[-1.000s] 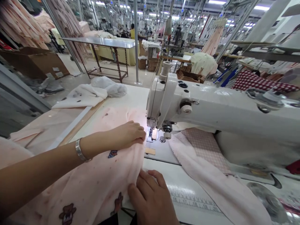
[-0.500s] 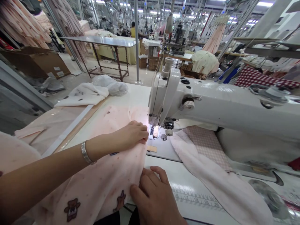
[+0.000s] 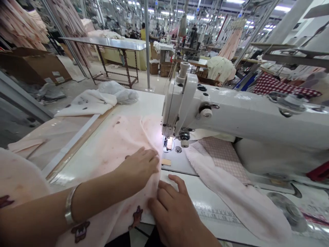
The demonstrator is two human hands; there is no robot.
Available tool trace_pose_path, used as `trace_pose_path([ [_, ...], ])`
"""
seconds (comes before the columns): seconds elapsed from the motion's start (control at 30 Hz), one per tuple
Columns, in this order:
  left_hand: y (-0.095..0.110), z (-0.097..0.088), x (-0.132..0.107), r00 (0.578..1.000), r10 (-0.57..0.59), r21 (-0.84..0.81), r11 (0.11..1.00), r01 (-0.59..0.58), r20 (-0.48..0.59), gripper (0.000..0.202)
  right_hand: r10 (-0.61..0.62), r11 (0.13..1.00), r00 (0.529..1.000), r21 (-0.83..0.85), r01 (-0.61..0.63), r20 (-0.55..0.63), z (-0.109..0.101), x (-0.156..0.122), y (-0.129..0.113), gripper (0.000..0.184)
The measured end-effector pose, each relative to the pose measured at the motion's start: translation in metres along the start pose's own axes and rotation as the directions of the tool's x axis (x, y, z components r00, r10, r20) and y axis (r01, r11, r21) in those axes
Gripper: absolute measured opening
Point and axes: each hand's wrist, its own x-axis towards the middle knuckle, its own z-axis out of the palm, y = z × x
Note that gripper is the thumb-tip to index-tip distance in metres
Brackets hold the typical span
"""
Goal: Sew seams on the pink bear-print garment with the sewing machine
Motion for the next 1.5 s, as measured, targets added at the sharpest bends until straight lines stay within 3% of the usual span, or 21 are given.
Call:
trace_pose_path([
  [0.13, -0.018, 0.011, -0.004, 0.989, 0.010, -0.170, 0.985, -0.035, -0.146, 0.034, -0.056, 0.997, 0.997, -0.058, 0.059, 0.049, -0.006, 0.007, 0.018, 0.021],
  [0.27, -0.034, 0.007, 0.011, 0.989, 0.031, -0.251, 0.966, -0.066, -0.141, 0.032, -0.069, 0.991, 0.996, -0.109, 0.075, 0.058, -0.010, 0.018, 0.031, 0.022],
  [0.4, -0.038, 0.007, 0.020, 0.989, 0.029, -0.234, 0.970, -0.063, -0.143, 0.032, -0.100, 0.989, 0.995, -0.107, 0.103, 0.027, -0.009, 0.021, 0.036, 0.021],
  [0.63, -0.038, 0.021, 0.022, 0.970, 0.051, -0.143, 0.986, -0.087, -0.238, 0.034, -0.039, 0.990, 0.998, -0.135, 0.031, -0.055, -0.002, 0.014, 0.038, 0.018],
  [0.7, -0.039, 0.023, 0.022, 0.942, 0.094, -0.125, 0.982, -0.141, -0.323, 0.023, -0.018, 0.988, 0.998, -0.153, 0.008, -0.061, -0.001, 0.011, 0.037, 0.018],
  [0.77, -0.040, 0.024, 0.022, 0.898, 0.202, -0.115, 0.957, -0.265, -0.390, 0.015, -0.016, 0.986, 0.999, -0.168, 0.008, -0.046, 0.000, 0.008, 0.035, 0.019],
  [0.87, -0.042, 0.024, 0.020, 0.871, 0.294, -0.166, 0.909, -0.382, -0.393, 0.016, -0.019, 0.982, 0.999, -0.190, 0.013, -0.030, 0.000, 0.005, 0.033, 0.022],
  [1.03, -0.047, 0.027, 0.027, 0.873, 0.290, -0.180, 0.907, -0.382, -0.393, 0.017, 0.004, 0.981, 1.000, -0.192, -0.007, -0.017, -0.004, 0.010, 0.039, 0.022],
  [1.23, -0.064, 0.021, 0.051, 0.915, 0.190, -0.189, 0.944, -0.270, -0.357, 0.015, 0.031, 0.974, 0.999, -0.223, -0.023, 0.031, -0.009, 0.033, 0.061, 0.024],
  [1.4, -0.079, 0.013, 0.070, 0.899, 0.125, -0.172, 0.962, -0.214, -0.420, 0.016, 0.101, 0.936, 0.994, -0.344, -0.078, 0.051, -0.004, 0.045, 0.080, 0.021],
  [1.5, -0.080, 0.012, 0.071, 0.902, 0.059, -0.153, 0.979, -0.137, -0.429, 0.007, 0.112, 0.942, 0.991, -0.324, -0.082, 0.074, -0.007, 0.050, 0.080, 0.022],
])
